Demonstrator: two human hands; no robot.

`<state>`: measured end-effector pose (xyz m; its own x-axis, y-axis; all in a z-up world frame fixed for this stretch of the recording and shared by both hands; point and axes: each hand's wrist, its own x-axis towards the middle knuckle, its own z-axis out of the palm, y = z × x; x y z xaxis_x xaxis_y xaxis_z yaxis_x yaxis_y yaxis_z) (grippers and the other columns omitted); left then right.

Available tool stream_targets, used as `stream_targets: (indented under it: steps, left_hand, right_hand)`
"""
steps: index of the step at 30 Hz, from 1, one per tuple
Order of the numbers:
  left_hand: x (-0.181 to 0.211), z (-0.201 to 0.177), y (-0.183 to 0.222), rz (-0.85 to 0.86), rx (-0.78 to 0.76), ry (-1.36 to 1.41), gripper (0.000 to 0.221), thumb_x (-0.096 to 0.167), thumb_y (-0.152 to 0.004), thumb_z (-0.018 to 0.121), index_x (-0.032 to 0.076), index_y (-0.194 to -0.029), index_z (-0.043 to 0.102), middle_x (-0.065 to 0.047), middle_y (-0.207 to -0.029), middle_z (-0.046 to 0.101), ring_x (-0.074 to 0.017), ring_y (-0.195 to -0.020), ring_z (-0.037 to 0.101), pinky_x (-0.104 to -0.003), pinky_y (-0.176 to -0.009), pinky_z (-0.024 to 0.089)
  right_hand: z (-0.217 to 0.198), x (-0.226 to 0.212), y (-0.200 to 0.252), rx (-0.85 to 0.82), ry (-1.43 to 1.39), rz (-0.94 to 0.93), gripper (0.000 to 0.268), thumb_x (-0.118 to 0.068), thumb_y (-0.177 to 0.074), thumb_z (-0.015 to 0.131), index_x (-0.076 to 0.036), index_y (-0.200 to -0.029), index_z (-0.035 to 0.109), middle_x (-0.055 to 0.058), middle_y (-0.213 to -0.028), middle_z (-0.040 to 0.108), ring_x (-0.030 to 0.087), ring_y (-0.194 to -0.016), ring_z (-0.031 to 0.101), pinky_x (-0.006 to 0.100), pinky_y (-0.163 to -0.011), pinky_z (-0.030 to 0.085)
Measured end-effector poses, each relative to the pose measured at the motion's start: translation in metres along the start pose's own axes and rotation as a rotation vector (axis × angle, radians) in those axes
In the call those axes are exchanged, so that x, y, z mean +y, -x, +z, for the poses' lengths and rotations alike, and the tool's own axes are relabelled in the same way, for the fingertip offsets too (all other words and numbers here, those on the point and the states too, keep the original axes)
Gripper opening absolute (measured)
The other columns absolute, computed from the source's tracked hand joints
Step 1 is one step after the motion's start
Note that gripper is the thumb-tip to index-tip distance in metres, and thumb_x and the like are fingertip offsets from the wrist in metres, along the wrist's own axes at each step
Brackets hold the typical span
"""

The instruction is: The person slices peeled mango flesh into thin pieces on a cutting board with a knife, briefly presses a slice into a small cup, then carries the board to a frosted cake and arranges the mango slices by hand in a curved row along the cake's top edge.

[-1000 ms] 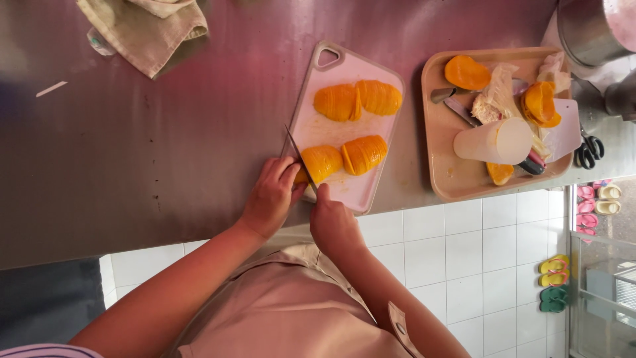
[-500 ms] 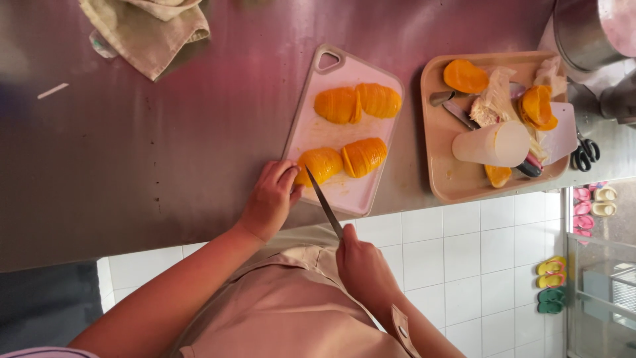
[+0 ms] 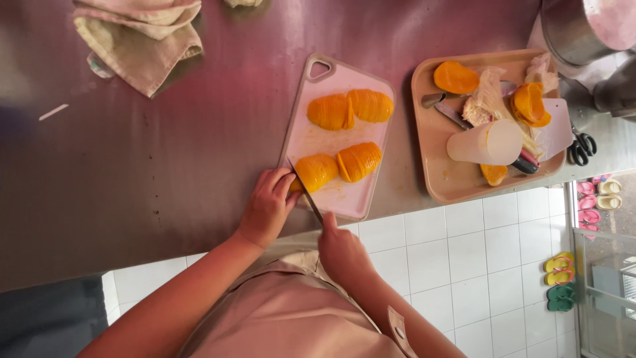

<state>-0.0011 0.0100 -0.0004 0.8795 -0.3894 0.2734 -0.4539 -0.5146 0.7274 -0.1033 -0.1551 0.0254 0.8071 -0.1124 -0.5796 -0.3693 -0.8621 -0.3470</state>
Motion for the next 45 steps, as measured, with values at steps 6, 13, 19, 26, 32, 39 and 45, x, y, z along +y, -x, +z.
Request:
stream_targets:
  steps: [6,13,19,26,32,39,45]
  left_hand:
    - [-0.003,0.001,-0.005,0.012,0.014,0.013,0.043,0.004,-0.080,0.079,-0.003,-0.119,0.063,-0.012,-0.120,0.063,-0.0328,-0.112,0.060,-0.041,-0.098,0.052]
    - [-0.002,-0.008,-0.010,0.041,-0.040,0.037,0.045,0.005,-0.080,0.078,-0.003,-0.122,0.063,-0.013,-0.123,0.063,-0.0333,-0.115,0.059,-0.041,-0.099,0.051]
    - [-0.006,-0.006,-0.015,0.042,-0.051,0.017,0.043,0.005,-0.081,0.078,-0.003,-0.121,0.065,-0.012,-0.123,0.065,-0.0332,-0.112,0.060,-0.042,-0.098,0.051]
    - [-0.017,-0.005,-0.025,0.052,-0.067,-0.003,0.040,0.003,-0.081,0.078,-0.003,-0.119,0.066,-0.011,-0.122,0.066,-0.0332,-0.109,0.062,-0.042,-0.095,0.052]
    - [-0.024,-0.001,-0.041,0.102,-0.071,0.055,0.039,-0.002,-0.081,0.075,-0.001,-0.119,0.067,-0.011,-0.124,0.067,-0.0325,-0.113,0.062,-0.040,-0.097,0.053]
    - [-0.034,0.003,-0.077,0.134,-0.101,0.138,0.042,-0.010,-0.080,0.069,0.000,-0.121,0.066,-0.012,-0.126,0.067,-0.0341,-0.115,0.062,-0.041,-0.097,0.054]
    - [-0.040,0.009,-0.090,0.092,-0.092,0.199,0.045,-0.018,-0.079,0.063,0.001,-0.120,0.065,-0.013,-0.129,0.067,-0.0336,-0.116,0.063,-0.038,-0.095,0.057]
  right_hand:
    - [-0.017,0.072,0.041,-0.064,-0.009,-0.072,0.018,-0.020,-0.099,0.056,-0.007,-0.110,0.050,0.022,-0.079,0.071,0.046,-0.076,0.067,0.059,-0.067,0.051]
    - [-0.097,0.127,-0.005,0.080,0.293,-0.496,0.021,-0.018,-0.088,0.063,-0.017,-0.109,0.067,0.006,-0.087,0.074,0.033,-0.069,0.070,0.046,-0.057,0.056]
    - [-0.142,0.093,-0.054,-0.099,0.635,-0.491,0.028,-0.019,-0.091,0.062,-0.029,-0.117,0.066,0.001,-0.087,0.070,0.027,-0.076,0.071,0.043,-0.061,0.056]
    - [-0.147,0.063,-0.062,-0.139,0.680,-0.374,0.032,-0.017,-0.093,0.057,-0.031,-0.121,0.063,0.002,-0.085,0.070,0.028,-0.078,0.071,0.044,-0.065,0.055]
    - [-0.139,0.060,-0.055,-0.046,0.580,-0.311,0.023,-0.024,-0.098,0.055,-0.028,-0.118,0.065,0.003,-0.083,0.069,0.030,-0.072,0.070,0.046,-0.062,0.054]
    - [-0.136,0.065,-0.056,0.053,0.522,-0.275,0.031,-0.019,-0.092,0.057,-0.026,-0.121,0.064,0.003,-0.083,0.069,0.030,-0.069,0.070,0.046,-0.059,0.054]
    - [-0.128,0.063,-0.056,0.128,0.472,-0.202,0.027,-0.018,-0.092,0.057,-0.026,-0.117,0.064,0.003,-0.082,0.068,0.030,-0.069,0.069,0.046,-0.059,0.053]
